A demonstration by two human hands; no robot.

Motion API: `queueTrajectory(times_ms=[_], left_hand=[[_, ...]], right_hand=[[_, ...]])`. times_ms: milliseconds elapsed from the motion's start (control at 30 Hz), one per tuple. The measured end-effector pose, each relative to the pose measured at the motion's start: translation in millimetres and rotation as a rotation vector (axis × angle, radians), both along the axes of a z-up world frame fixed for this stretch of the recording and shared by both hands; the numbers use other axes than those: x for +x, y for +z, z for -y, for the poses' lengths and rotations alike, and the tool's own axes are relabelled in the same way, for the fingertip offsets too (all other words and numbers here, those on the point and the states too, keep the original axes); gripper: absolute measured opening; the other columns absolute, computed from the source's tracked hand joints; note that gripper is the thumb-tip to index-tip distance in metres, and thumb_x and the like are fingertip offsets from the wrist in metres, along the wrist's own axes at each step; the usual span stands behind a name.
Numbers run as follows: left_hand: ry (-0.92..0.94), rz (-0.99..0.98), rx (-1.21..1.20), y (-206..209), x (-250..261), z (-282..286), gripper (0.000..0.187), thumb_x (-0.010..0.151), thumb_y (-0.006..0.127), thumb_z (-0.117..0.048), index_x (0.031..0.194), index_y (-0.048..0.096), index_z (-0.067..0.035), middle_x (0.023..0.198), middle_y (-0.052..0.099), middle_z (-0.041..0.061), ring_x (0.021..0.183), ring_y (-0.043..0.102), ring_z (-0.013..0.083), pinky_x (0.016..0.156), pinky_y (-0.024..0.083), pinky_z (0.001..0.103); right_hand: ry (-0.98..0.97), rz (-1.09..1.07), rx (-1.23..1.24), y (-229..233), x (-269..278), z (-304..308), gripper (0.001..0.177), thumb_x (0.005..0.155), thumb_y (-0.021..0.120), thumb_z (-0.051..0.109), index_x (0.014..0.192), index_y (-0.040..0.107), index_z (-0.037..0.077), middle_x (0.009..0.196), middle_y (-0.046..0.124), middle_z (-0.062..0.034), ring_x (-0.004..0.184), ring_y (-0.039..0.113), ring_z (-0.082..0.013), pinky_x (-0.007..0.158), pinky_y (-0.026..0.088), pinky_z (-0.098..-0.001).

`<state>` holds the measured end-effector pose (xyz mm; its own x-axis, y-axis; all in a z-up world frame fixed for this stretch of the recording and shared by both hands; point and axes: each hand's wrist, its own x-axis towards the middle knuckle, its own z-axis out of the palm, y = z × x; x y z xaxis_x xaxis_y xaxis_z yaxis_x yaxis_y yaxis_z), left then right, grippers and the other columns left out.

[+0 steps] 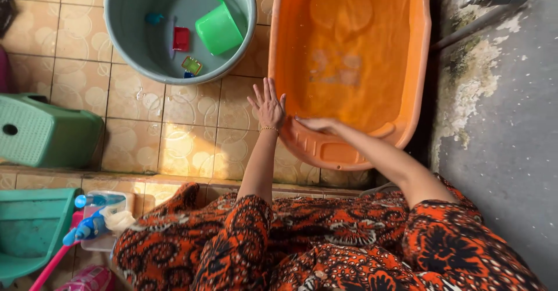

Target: The person transfers toys from a baby bathtub into a basin of water, washes their hands, and scrubs the inside of the baby bathtub using a brush before repositioning it.

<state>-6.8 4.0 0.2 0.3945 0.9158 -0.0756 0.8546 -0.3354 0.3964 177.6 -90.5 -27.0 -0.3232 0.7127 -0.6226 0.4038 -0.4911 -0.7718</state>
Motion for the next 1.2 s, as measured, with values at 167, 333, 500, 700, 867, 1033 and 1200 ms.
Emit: queueTrajectory(times_ms=[167, 333, 500, 700, 867, 1033, 1200], left_hand=[[-0.092, -0.058, -0.013, 21.6, -1.4, -15.3, 0.082, 0.1, 0.04, -0.059, 0.162, 0.02, -0.009, 0.17, 0.022, 0.006, 0.155, 0.013, 0.0375, 0.122, 0.005, 0.066], [-0.09, -0.096, 0.447, 27.5, -62.7, -97.8, 0.052, 0.094, 0.054, -0.03, 0.141, 0.06, -0.011, 0.141, 0.06, 0.013, 0.136, 0.048, 0.042, 0.114, 0.018, 0.071], [-0.007, -0.127, 0.397, 89.0, -217.6, -183.9, 0.008, 0.079, 0.068, -0.019, 0.079, 0.074, -0.014, 0.084, 0.074, 0.01, 0.087, 0.071, 0.0308, 0.094, 0.044, 0.065], [0.308, -0.189, 0.355, 167.6, -444.5, -139.2, 0.016, 0.084, 0.077, -0.029, 0.077, 0.073, -0.015, 0.077, 0.071, 0.012, 0.088, 0.066, 0.0329, 0.084, 0.048, 0.051], [0.634, -0.333, 0.321, 151.9, -604.9, -29.0, 0.024, 0.083, 0.078, -0.032, 0.097, 0.072, -0.013, 0.104, 0.069, 0.012, 0.106, 0.059, 0.0378, 0.089, 0.043, 0.056], [0.96, -0.67, 0.09, 112.8, -698.8, 55.3, 0.022, 0.101, 0.056, -0.022, 0.115, 0.072, -0.017, 0.127, 0.065, 0.014, 0.13, 0.049, 0.042, 0.113, 0.027, 0.066], [1.041, -0.803, 0.015, 113.8, -726.7, 101.2, 0.04, 0.101, 0.048, -0.028, 0.135, 0.062, -0.013, 0.147, 0.053, 0.021, 0.143, 0.035, 0.0469, 0.115, 0.016, 0.068]], right_hand=[[0.098, 0.26, 0.284, 53.1, 39.2, -61.6, 0.028, 0.091, 0.065, 0.02, 0.107, 0.08, 0.002, 0.089, 0.076, -0.0104, 0.077, 0.067, -0.0151, 0.069, 0.055, -0.035], [-0.159, 0.485, 0.508, 134.2, -20.8, -151.2, 0.016, 0.093, 0.081, 0.013, 0.086, 0.073, 0.002, 0.081, 0.074, -0.0156, 0.074, 0.077, -0.0251, 0.07, 0.061, -0.038], [0.221, 0.609, 1.061, 189.6, -160.2, -225.0, 0.009, 0.084, 0.081, 0.01, 0.088, 0.076, 0.004, 0.09, 0.073, -0.0189, 0.083, 0.072, -0.0337, 0.075, 0.058, -0.0433], [0.539, 0.473, 1.281, 217.0, -352.3, -251.2, 0.039, 0.089, 0.067, 0.002, 0.127, 0.072, 0.009, 0.141, 0.056, -0.0252, 0.129, 0.056, -0.0391, 0.108, 0.047, -0.0454], [0.805, 0.381, 1.229, 248.4, -476.6, -223.9, 0.052, 0.094, 0.07, 0.013, 0.145, 0.06, 0.013, 0.166, 0.029, -0.0221, 0.149, 0.034, -0.0428, 0.12, 0.032, -0.0489], [0.937, 0.318, 1.3, 257.0, -547.9, -188.1, 0.051, 0.091, 0.073, 0.016, 0.141, 0.06, 0.014, 0.166, 0.027, -0.0205, 0.147, 0.036, -0.0456, 0.116, 0.036, -0.0505], [0.999, 0.29, 1.297, 255.7, -589.4, -162.3, 0.047, 0.091, 0.074, 0.02, 0.136, 0.063, 0.016, 0.164, 0.031, -0.0195, 0.144, 0.04, -0.0444, 0.114, 0.038, -0.0546]])
